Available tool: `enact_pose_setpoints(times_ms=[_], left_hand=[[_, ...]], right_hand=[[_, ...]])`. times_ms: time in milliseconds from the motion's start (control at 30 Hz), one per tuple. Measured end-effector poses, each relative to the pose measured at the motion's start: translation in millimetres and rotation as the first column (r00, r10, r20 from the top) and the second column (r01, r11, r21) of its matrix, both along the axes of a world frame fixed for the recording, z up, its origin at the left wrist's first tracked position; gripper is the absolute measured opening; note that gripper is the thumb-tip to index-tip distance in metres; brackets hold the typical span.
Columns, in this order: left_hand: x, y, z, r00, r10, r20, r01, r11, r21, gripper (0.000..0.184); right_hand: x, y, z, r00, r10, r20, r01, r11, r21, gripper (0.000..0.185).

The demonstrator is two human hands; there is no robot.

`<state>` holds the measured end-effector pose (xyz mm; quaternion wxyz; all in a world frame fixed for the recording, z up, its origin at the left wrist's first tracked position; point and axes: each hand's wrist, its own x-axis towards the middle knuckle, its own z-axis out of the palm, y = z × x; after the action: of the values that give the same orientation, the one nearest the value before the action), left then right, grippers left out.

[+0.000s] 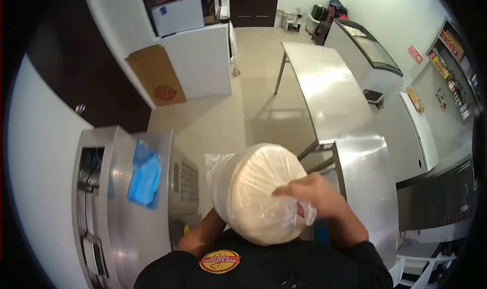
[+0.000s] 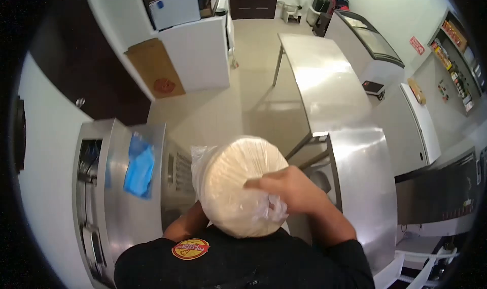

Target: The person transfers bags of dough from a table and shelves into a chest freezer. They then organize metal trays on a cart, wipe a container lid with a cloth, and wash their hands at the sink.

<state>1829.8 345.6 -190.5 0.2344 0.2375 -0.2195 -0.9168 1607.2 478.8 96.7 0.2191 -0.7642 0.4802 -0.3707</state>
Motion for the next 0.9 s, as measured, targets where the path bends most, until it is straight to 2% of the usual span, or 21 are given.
enact_pose_setpoints(times_ms=[33,67,167,200,300,333,433,533,600,667,700,767,800,833,900], left_hand=[[-25.1,-26.1,3.6,1.000,-0.009,-0.022,0.009,1.000,0.014,0.075],[-59.2,-61.9,8.6,0.999,-0.021,-0.036,0.022,0.999,0.028,0.075],[-136.2,-155.7,19.1,0.996,-0.031,-0.086,0.035,0.999,0.037,0.076],[-170.2,-186.4,32.4,0.997,-0.024,-0.077,0.028,0.998,0.061,0.076],[-246.3,-276.0,66.0,0.992,0.033,-0.125,-0.026,0.998,0.060,0.077],[-268.0,-303.5,79.8,0.991,0.049,-0.121,-0.039,0.996,0.083,0.077],[-304.7,-373.5,93.9,0.972,0.117,-0.204,-0.098,0.990,0.102,0.078],[-324.7,-444.4,89.6,0.946,0.206,-0.249,-0.171,0.973,0.153,0.079],[-357.5,-511.3,68.2,0.954,0.224,-0.198,-0.199,0.970,0.138,0.080],[-401.1,-584.3,49.5,0.968,0.209,-0.135,-0.194,0.974,0.120,0.082],[-423.2,-628.2,59.9,0.969,0.201,-0.141,-0.183,0.975,0.125,0.082],[-472.7,-710.0,102.3,0.985,0.172,0.022,-0.174,0.978,0.115,0.079],[-492.1,-734.4,110.1,0.982,0.149,0.119,-0.164,0.978,0.129,0.078],[-513.8,-761.4,108.2,0.984,0.133,0.119,-0.149,0.978,0.145,0.078],[-564.1,-834.7,97.4,0.981,0.116,0.158,-0.110,0.993,-0.045,0.074]], right_hand=[[-23.2,-21.7,-4.2,0.997,0.059,0.053,-0.059,0.998,0.007,0.022],[-47.3,-44.9,-7.6,0.997,0.042,0.059,-0.043,0.999,0.011,0.022],[-127.3,-118.2,-15.1,0.989,0.104,-0.109,-0.101,0.994,0.032,0.026],[-151.0,-139.7,-24.4,0.991,0.108,-0.078,-0.105,0.994,0.042,0.026],[-243.8,-245.9,-41.7,0.983,-0.017,0.184,0.038,0.993,-0.110,0.018],[-259.7,-270.6,-42.6,0.978,-0.010,0.207,0.030,0.995,-0.095,0.018],[-326.3,-371.8,-33.7,0.866,-0.242,0.438,0.258,0.966,0.024,0.006],[-382.8,-472.0,-36.8,0.843,-0.267,0.467,0.233,0.964,0.129,0.005],[-409.5,-542.8,-47.8,0.819,-0.286,0.498,0.225,0.958,0.180,0.005],[-434.8,-608.9,-51.0,0.775,-0.372,0.511,0.286,0.927,0.242,0.006],[-453.3,-643.6,-46.6,0.752,-0.421,0.507,0.327,0.906,0.267,0.007],[-496.7,-708.9,-48.0,0.718,-0.479,0.505,0.391,0.878,0.277,0.006],[-516.9,-730.9,-53.5,0.670,-0.539,0.511,0.439,0.842,0.313,0.006],[-538.9,-755.6,-54.2,0.620,-0.589,0.518,0.484,0.807,0.338,0.006],[-581.5,-806.2,-54.4,0.601,-0.608,0.519,0.524,0.790,0.318,0.005]])
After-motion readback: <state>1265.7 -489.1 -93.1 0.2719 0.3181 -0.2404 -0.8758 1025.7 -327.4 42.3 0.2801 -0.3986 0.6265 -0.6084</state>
